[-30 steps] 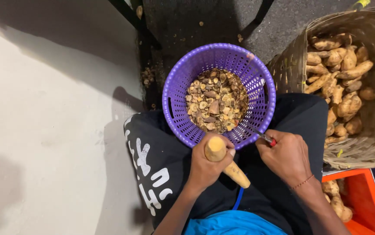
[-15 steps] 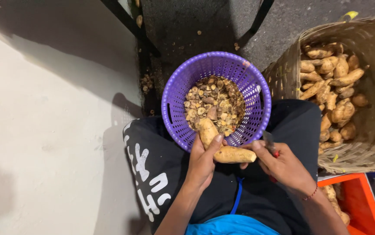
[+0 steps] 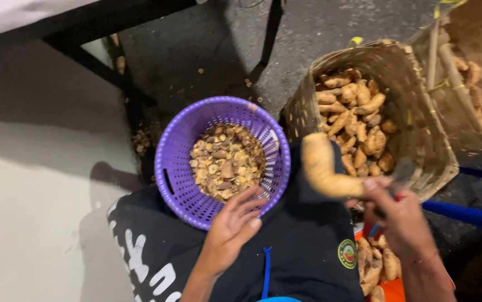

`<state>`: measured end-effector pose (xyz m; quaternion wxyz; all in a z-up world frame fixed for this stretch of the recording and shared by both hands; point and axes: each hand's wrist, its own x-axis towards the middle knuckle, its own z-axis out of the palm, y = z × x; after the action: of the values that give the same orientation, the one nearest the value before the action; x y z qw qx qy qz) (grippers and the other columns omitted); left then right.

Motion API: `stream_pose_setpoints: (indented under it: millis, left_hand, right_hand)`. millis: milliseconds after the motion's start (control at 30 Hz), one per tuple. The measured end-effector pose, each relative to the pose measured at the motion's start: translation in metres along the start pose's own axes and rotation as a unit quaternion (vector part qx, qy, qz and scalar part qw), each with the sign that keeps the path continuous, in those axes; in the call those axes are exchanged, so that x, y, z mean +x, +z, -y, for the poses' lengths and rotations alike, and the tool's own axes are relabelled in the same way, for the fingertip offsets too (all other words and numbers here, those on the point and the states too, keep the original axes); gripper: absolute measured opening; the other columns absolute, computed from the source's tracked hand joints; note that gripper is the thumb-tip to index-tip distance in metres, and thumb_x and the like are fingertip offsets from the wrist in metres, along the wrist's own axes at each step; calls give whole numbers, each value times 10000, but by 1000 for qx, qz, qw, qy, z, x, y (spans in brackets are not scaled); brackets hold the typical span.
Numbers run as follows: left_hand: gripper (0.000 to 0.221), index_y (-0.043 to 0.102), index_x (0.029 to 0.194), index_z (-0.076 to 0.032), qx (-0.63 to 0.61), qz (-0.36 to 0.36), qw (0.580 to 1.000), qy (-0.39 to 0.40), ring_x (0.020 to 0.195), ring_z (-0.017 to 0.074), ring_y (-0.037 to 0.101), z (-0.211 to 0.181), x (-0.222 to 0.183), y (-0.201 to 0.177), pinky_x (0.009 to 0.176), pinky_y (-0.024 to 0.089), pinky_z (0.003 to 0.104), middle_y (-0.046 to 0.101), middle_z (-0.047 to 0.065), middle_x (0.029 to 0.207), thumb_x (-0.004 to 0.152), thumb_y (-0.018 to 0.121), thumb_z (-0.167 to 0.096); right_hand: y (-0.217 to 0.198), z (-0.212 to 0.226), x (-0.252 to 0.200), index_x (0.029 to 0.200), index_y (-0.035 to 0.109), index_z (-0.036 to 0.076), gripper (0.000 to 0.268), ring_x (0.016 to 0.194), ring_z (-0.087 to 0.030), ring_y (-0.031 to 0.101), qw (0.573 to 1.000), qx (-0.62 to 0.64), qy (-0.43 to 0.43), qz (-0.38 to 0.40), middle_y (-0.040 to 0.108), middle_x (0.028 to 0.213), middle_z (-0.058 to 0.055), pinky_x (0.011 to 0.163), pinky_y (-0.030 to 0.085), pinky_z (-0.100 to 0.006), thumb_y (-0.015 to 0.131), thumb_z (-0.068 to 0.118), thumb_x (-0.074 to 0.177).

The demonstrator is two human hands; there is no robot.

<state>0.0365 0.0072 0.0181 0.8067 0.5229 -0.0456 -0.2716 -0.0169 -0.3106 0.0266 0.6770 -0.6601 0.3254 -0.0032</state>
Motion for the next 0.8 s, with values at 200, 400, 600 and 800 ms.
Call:
stream_pose_setpoints:
  millis: [200,400,600,800]
  left_hand:
    - [396,632,1275,19,57,-106,992,-43,1132,265,737,17,-15,-35,1036,530,345,738,170,1227,898,677,-95]
    - [339,662,1221,64,59,-191,974,-108,1077,315,771,35,-29,-57,958,606,386,766,234,1192,891,647,-14]
    - [340,661,1213,109,83,-218,971,-55,1040,379,781,65,-45,-105,921,612,426,771,273,1162,892,637,0]
    - [297,585,1225,125,192,-315,929,43,875,395,773,69,-78,-143,854,630,425,729,326,1101,961,581,-11]
  right_hand:
    - [-70,-42,49,1026,592,143,111,508,-61,440,974,21,26,-225,723,869,-140,435,244,-203,667,222,1047]
    - [-130,-164,93,1065,518,185,116,455,-44,203,930,149,237,-237,717,1083,-166,445,202,-205,572,282,1029]
    - [-255,-183,162,1168,561,227,206,481,32,436,954,224,145,-139,701,958,-119,364,273,-112,558,394,1047]
    - [-233,1,151,919,575,258,327,410,1,265,933,225,-11,-281,822,1156,56,464,258,-163,425,503,1075]
